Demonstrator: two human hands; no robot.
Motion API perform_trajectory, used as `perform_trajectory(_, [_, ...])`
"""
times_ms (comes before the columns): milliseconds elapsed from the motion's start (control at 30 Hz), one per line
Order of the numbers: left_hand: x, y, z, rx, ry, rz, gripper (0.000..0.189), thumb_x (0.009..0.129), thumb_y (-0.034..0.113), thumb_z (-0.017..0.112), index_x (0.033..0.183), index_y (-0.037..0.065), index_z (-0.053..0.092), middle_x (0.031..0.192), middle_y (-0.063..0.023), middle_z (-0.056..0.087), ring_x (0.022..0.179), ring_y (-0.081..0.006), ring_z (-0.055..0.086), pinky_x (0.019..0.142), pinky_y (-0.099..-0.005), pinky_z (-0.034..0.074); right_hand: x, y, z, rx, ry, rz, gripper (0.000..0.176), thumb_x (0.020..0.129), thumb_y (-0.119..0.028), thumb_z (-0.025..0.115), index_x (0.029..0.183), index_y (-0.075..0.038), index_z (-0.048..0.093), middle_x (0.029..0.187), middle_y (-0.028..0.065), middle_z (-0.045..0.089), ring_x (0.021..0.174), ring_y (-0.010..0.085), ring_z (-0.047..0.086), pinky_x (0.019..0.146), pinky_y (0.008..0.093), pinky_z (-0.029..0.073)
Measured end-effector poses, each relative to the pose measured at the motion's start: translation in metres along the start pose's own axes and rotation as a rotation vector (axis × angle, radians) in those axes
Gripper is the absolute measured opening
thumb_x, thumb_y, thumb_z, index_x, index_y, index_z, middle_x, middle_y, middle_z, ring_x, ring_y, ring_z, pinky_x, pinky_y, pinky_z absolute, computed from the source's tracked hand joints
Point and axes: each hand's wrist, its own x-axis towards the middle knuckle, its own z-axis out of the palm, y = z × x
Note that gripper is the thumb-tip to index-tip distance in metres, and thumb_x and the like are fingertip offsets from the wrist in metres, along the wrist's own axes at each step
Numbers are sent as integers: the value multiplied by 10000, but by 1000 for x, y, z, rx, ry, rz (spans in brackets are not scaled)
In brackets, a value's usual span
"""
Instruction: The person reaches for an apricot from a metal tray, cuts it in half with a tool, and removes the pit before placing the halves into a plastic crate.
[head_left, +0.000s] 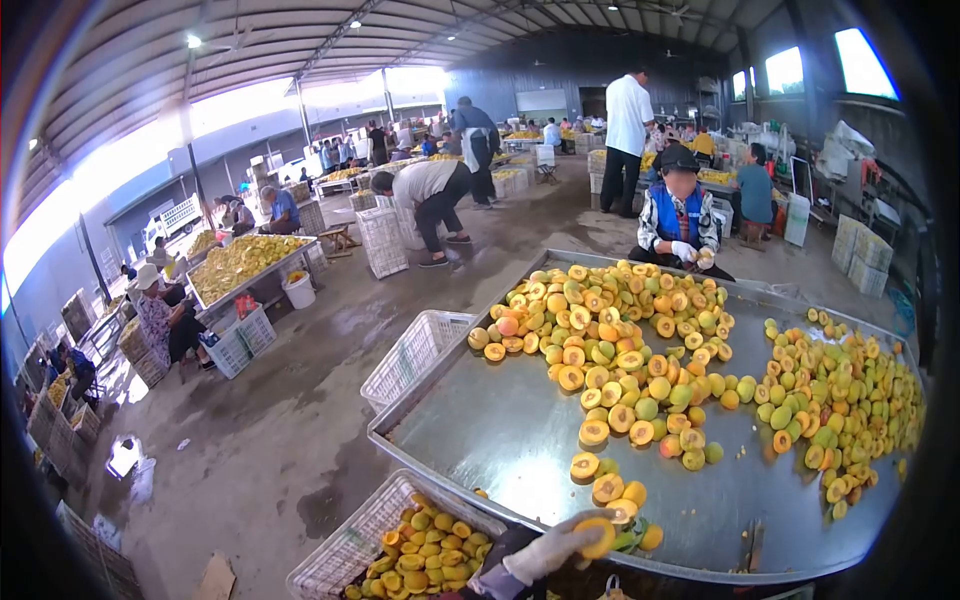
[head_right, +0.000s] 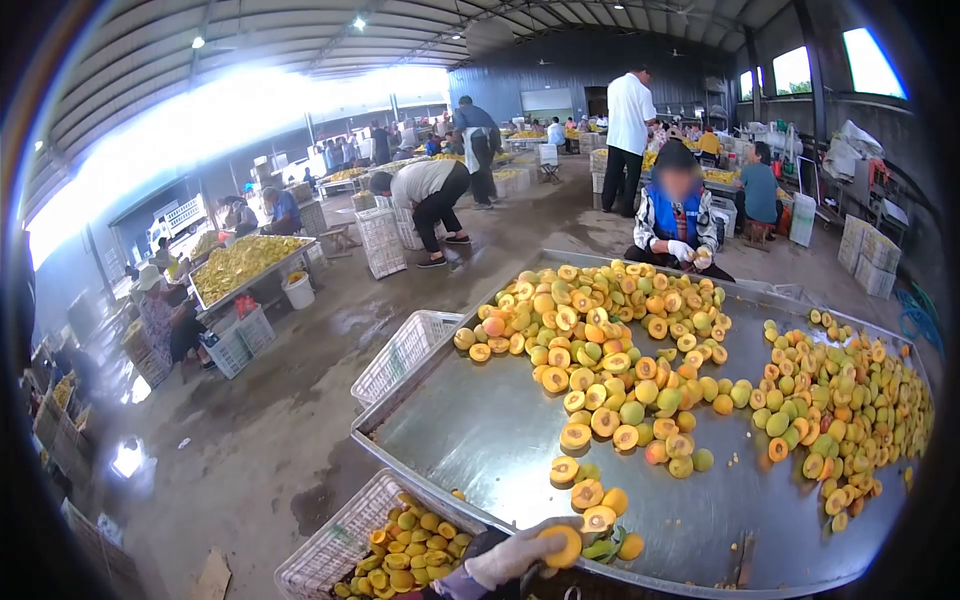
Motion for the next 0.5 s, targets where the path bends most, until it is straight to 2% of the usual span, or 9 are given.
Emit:
perform_trajectory(67, [-5, -13, 24, 0, -6, 157, 408, 974, 256, 598, 1302, 23, 534, 1090, -33, 613, 927, -97, 581, 816, -224, 491, -1, -5, 6, -24, 32, -27, 156, 903, -205, 646, 853, -97, 545, 547, -2, 504, 392, 83, 447, 362, 219, 328])
perform_trajectory(100, [-11, -18, 28, -38, 16, 100, 422, 951, 224, 638, 1298, 10, 531, 1115, -60, 612, 969, -114, 578, 865, -250, 480, -2, -8, 10, -34, 48, -36, 152, 906, -205, 643, 854, -99, 547, 548, -5, 506, 393, 81, 447, 361, 218, 327])
perform_trajectory(133, [-15, -18, 35, 16, 45, 61, 406, 1004, 297, 534, 1286, 5, 536, 1117, -83, 610, 983, -145, 577, 894, -278, 472, -2, -10, 13, -67, 70, -55, 145, 912, -205, 638, 855, -103, 552, 550, -10, 509, 394, 77, 449, 361, 216, 325])
perform_trajectory(200, [-28, 9, 44, 101, -105, 218, 480, 1044, 385, 383, 1276, -8, 533, 1109, -104, 613, 970, -184, 592, 897, -306, 480, -1, -11, 13, -133, 131, -80, 133, 924, -205, 626, 857, -111, 561, 553, -21, 515, 398, 69, 452, 360, 212, 320])
perform_trajectory(267, [-32, 7, 55, -146, 6, 177, 569, 1049, 437, 279, 1276, -27, 517, 1114, -133, 619, 992, -211, 604, 896, -315, 490, 6, -14, 5, -294, 125, 167, 222, 881, -214, 677, 939, -53, 537, 643, 23, 536, 510, 88, 503, 451, 238, 390])
perform_trajectory(333, [-37, 11, 63, -161, 114, 123, 579, 1049, 444, 291, 1289, -43, 495, 1151, -156, 619, 1021, -223, 609, 916, -329, 492, 3, -15, 7, -299, 108, 186, 242, 873, -335, 594, 1001, -130, 577, 659, -12, 559, 560, 81, 537, 551, 252, 454])
perform_trajectory(400, [-35, 6, 62, -138, 148, 111, 666, 1032, 521, 284, 1299, -59, 476, 1186, -185, 615, 1049, -244, 610, 946, -346, 489, 1, -15, 9, -253, 150, 203, 264, 871, -350, 600, 1035, -146, 576, 657, -9, 565, 553, 90, 542, 545, 253, 455])
perform_trajectory(467, [-39, 1, 64, -103, 139, 154, 699, 1016, 547, 315, 1293, -75, 476, 1193, -210, 609, 1095, -266, 603, 959, -359, 491, -1, -38, 15, -545, 134, 266, 283, 869, -356, 596, 1070, -159, 572, 651, -7, 567, 550, 88, 545, 549, 248, 458])
perform_trajectory(500, [-40, 0, 64, -89, 135, 150, 716, 1007, 558, 331, 1285, -85, 481, 1191, -227, 607, 1127, -283, 598, 971, -371, 490, -1, -35, 12, -568, 104, 257, 307, 871, -364, 603, 1091, -154, 563, 719, 23, 608, 608, 149, 607, 577, 291, 491])
